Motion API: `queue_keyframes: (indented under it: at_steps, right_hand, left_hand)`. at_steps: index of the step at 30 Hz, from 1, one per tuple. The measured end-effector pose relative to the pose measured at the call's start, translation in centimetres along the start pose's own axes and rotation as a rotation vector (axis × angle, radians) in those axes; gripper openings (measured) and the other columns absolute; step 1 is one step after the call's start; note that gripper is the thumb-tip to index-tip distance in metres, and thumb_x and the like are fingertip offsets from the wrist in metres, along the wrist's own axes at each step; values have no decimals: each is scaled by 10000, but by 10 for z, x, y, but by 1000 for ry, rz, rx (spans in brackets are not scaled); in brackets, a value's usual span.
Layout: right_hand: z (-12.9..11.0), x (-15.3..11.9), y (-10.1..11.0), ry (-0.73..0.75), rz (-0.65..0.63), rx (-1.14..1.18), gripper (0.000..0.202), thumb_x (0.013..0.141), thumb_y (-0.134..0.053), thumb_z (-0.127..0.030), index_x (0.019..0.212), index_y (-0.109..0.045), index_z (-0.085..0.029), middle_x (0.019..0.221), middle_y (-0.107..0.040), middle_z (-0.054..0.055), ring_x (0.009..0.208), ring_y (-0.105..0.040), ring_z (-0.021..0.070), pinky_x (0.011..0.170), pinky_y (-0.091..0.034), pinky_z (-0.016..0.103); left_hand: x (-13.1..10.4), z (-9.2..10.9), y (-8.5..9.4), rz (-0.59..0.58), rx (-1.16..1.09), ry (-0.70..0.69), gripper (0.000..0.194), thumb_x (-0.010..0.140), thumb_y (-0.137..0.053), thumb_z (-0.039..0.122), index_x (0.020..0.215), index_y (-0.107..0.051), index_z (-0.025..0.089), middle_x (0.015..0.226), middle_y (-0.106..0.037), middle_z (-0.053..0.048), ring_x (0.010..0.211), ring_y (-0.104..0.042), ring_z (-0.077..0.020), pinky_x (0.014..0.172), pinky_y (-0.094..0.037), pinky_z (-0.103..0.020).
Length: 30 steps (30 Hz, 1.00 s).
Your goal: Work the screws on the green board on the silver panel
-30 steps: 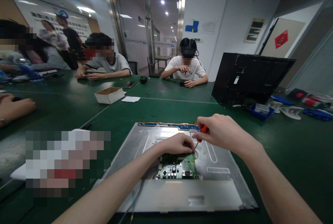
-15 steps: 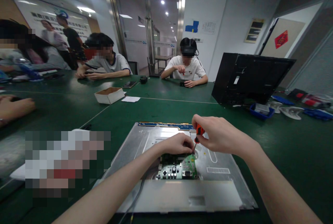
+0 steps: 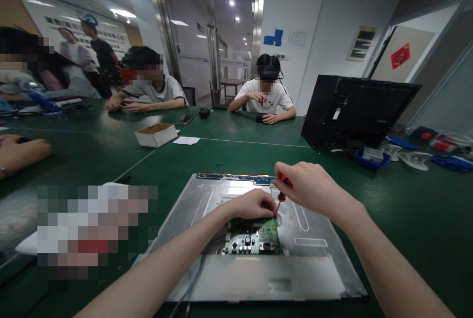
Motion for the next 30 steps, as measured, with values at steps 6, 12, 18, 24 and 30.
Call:
queue_keyframes:
  at_steps: [6,12,18,24,30]
  right_hand:
    - [2,-8,5,85,-56,187,135,841,-554,-217,970,-516,-208,818,-672,18,702,-597,170,546,-280,260]
    - [1,-12,8,127,-59,193,137,813,-611,-250,932,-546,-229,832,-685,3,714,-601,172,552,-287,260]
    - [0,-7,5,53,-38,50,278,925,-489,-496,887,-635,-263,707,-687,24,631,-627,206,500,-213,270]
    - [0,-5,2,48,-37,17,145,918,-498,-327,895,-610,-238,710,-674,35,618,-611,189,505,-205,276]
    - [-3,-9,5,114,-66,191,209,828,-581,-236,1033,-543,-223,813,-684,15,707,-602,175,546,-268,260]
  left_hand:
    - [-1,0,0,-3,-6,-1,112,740,-624,75,760,-713,141,684,-649,25,648,-570,-118,637,-417,-194]
    - [-1,-1,0,-6,1,-2,118,743,-619,82,766,-714,149,700,-654,21,680,-574,-129,650,-419,-198]
    - [0,-2,0,-20,-8,0,107,748,-625,88,772,-709,148,739,-670,4,704,-592,-141,669,-436,-212]
    - [0,-2,0,-19,-12,6,103,744,-627,74,761,-709,135,680,-648,19,646,-572,-123,629,-420,-198]
    - [1,-2,0,-16,-17,-5,110,739,-632,67,762,-711,141,671,-643,29,633,-558,-114,631,-417,-193]
Point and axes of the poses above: each hand's wrist, its own x-axis towards the middle knuckle, its own y-axis out of the back of the hand, z = x × y, the point moved 5 cm from there along x, towards the middle knuckle
